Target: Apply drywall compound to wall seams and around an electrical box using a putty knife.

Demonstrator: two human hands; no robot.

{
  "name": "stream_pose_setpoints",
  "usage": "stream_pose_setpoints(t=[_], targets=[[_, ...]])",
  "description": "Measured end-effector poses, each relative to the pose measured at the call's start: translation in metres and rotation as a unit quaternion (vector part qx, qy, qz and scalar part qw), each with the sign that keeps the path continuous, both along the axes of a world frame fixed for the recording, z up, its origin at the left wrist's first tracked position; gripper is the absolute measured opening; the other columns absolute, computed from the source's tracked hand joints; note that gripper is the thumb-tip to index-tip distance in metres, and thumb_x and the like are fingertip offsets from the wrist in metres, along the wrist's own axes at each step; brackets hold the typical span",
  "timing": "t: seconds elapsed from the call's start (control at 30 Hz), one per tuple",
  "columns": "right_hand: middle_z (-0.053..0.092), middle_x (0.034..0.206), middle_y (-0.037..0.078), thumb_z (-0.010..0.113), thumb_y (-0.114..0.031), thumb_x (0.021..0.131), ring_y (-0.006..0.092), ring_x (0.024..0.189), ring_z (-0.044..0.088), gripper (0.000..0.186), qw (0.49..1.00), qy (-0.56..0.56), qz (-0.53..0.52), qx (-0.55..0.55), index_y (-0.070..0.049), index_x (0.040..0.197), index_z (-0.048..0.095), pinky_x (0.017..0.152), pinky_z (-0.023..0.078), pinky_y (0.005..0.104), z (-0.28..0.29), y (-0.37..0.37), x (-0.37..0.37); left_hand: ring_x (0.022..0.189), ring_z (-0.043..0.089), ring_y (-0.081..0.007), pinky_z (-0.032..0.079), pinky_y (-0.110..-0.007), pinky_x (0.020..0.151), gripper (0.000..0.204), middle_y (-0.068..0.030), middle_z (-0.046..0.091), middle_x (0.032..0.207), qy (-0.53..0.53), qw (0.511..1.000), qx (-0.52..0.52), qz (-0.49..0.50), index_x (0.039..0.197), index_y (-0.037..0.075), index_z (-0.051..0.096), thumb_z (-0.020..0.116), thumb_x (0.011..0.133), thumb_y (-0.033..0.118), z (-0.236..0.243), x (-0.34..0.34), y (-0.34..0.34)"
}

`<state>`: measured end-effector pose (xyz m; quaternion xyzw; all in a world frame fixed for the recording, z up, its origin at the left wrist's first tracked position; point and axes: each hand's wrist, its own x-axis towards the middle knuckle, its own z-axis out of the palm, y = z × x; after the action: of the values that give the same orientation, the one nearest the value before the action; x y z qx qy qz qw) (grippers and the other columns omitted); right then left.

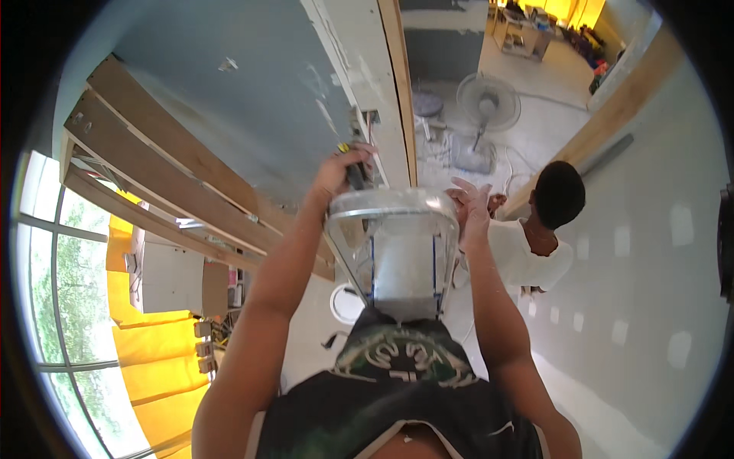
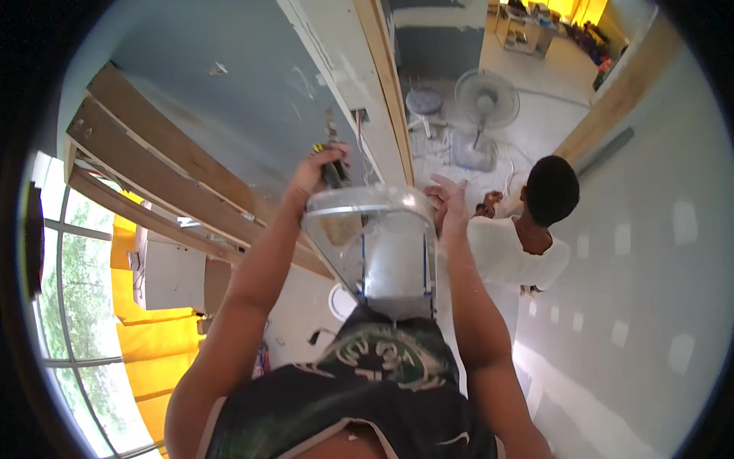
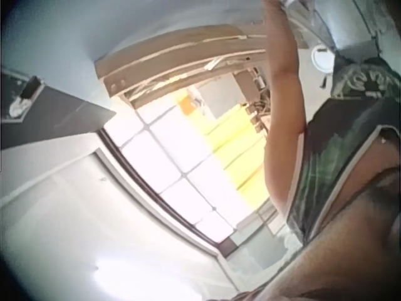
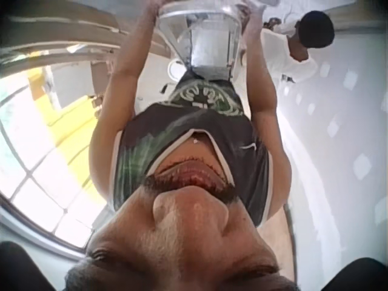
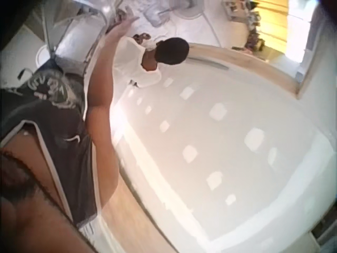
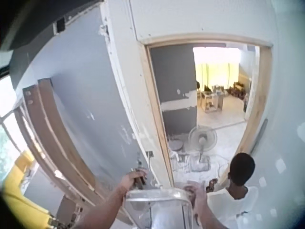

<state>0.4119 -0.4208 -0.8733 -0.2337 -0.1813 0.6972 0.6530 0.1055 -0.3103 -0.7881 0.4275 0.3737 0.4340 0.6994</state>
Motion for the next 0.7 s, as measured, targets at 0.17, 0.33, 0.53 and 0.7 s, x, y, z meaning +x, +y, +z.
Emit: stream_pose_setpoints(t=[0.17,0.33,0.53,0.7], targets=[[0.067,0.118,0.01,0.07,-0.029,0.099,0.0198,0.111,0.063,0.046,0.883,-0.412,0.223,0.009,0.0,0.132,0.061,0.094,0.054,0.0367,0.083,0.067,-0.024,0.092,0.068,-0.0242,0.055,-0.037,0.086,0.025,-0.0129,0.07,0.096,-0.031,0.994,0.008,-0.108,0.11,-0.005,0.07,0.066,0.09,0.009,0.0,0.022,0.01],[0.066,0.119,0.008,0.074,-0.021,0.095,0.0191,0.108,0.065,0.053,0.849,-0.396,0.349,0.025,-0.003,0.14,0.054,0.09,0.056,0.0383,0.064,0.107,-0.071,0.091,0.068,-0.0173,0.057,-0.032,0.082,0.015,-0.0058,0.07,0.097,-0.035,0.994,0.005,-0.099,0.105,0.002,0.07,0.07,0.095,0.014,-0.024,0.034,0.019],[0.061,0.126,0.008,0.073,-0.011,0.094,0.0232,0.101,0.068,0.054,0.905,-0.237,0.353,-0.004,-0.007,0.143,0.051,0.089,0.059,0.046,0.054,0.113,-0.068,0.094,0.068,-0.019,0.056,-0.033,0.085,0.025,-0.0081,0.07,0.099,-0.041,0.997,0.038,-0.06,0.116,0.0,0.069,0.07,0.094,0.012,-0.018,0.035,0.021],[0.068,0.117,0.021,0.063,-0.016,0.1,0.0348,0.101,0.072,0.042,0.871,-0.316,0.369,0.074,-0.001,0.138,0.053,0.09,0.06,0.0481,-0.014,0.152,-0.011,0.1,0.065,-0.0149,0.05,-0.031,0.092,0.036,-0.008,0.072,0.11,0.144,0.966,0.186,-0.108,0.123,0.003,0.071,0.069,0.096,0.027,-0.033,0.055,0.042]])
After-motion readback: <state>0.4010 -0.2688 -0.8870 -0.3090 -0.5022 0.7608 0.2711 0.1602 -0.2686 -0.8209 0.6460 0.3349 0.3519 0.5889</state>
